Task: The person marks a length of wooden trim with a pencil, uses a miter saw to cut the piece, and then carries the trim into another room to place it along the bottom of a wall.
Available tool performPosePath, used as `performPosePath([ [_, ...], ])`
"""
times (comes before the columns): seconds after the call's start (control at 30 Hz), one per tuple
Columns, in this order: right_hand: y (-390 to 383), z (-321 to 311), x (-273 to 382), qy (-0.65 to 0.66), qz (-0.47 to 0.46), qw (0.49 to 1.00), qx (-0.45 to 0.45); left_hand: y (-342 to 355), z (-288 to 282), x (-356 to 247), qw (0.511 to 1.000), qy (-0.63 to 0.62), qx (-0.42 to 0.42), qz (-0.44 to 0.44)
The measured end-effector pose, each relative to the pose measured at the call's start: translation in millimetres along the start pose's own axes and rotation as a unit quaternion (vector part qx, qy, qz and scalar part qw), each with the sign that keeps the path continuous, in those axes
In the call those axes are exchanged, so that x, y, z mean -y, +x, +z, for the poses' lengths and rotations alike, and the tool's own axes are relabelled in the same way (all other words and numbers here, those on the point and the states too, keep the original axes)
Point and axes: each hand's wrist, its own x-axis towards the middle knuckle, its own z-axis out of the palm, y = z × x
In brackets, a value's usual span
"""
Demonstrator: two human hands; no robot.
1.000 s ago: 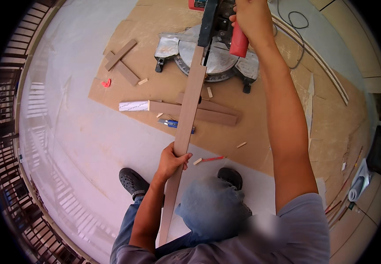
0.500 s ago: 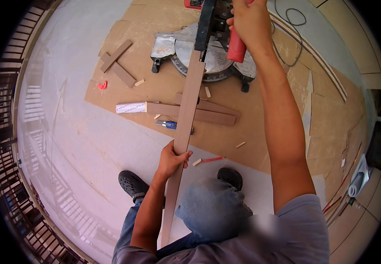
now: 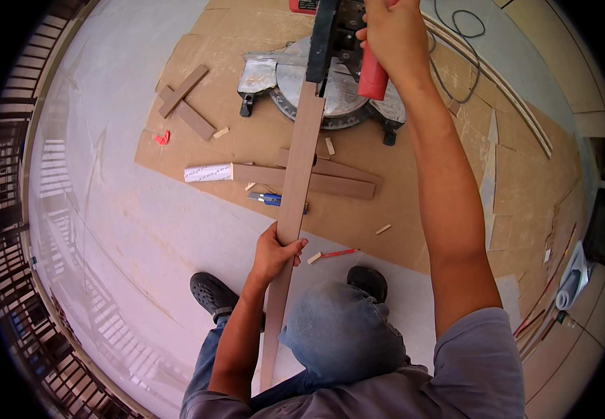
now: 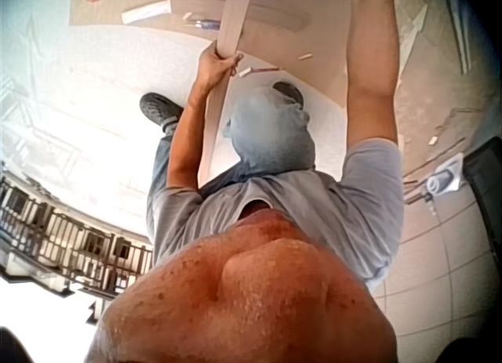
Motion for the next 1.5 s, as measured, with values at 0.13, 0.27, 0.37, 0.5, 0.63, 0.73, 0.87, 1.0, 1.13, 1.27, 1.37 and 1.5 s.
performPosePath([
  [0.13, -0.6, 0.4, 1.7, -0.006, 0.023, 1.000, -0.005, -0.7, 0.5, -1.4, 1.000, 0.008, -0.002, 0.005],
  [0.27, -3.8, -0.1, 1.8, 0.003, 0.007, 1.000, 0.003, -1.6, 2.0, -3.3, 1.000, 0.020, -0.011, -0.004],
  [0.37, -6.4, -0.5, 1.1, 0.012, -0.020, 1.000, 0.005, -2.1, 2.6, -3.2, 0.999, 0.028, -0.015, 0.003],
  [0.5, -5.1, 0.5, 2.2, -0.012, 0.017, 1.000, -0.004, -0.8, 0.9, -0.1, 0.999, 0.036, -0.022, 0.009],
  [0.63, -8.6, 0.2, 1.7, -0.013, -0.003, 1.000, -0.016, 2.7, -2.7, 2.5, 0.998, 0.048, -0.031, 0.009],
  [0.73, -7.0, -1.4, 1.0, -0.013, 0.000, 1.000, 0.000, 4.0, -4.3, 2.9, 0.998, 0.054, -0.031, 0.008],
  [0.87, -2.1, -2.0, -2.8, -0.009, -0.008, 1.000, 0.013, 2.3, -3.8, 0.4, 0.998, 0.056, -0.032, -0.020],
  [1.0, 0.1, -2.0, -6.6, 0.003, -0.017, 1.000, 0.021, 1.8, -1.3, -2.3, 0.997, 0.066, -0.037, -0.017],
  [1.13, -1.6, -3.8, -8.4, -0.008, -0.011, 1.000, 0.013, 4.8, -0.4, -0.8, 0.998, 0.061, -0.031, -0.004],
  [1.27, -3.0, -4.4, -9.1, -0.012, -0.016, 1.000, 0.016, 7.3, -0.7, 3.5, 0.998, 0.058, -0.030, -0.019],
  [1.37, -3.9, -4.1, -9.3, -0.011, -0.012, 1.000, 0.015, 9.5, -0.8, 6.1, 0.999, 0.041, -0.024, -0.011],
  [1.5, -6.2, -1.8, -7.2, -0.003, -0.016, 1.000, 0.012, 12.4, -0.3, 6.8, 0.999, 0.041, -0.026, 0.011],
])
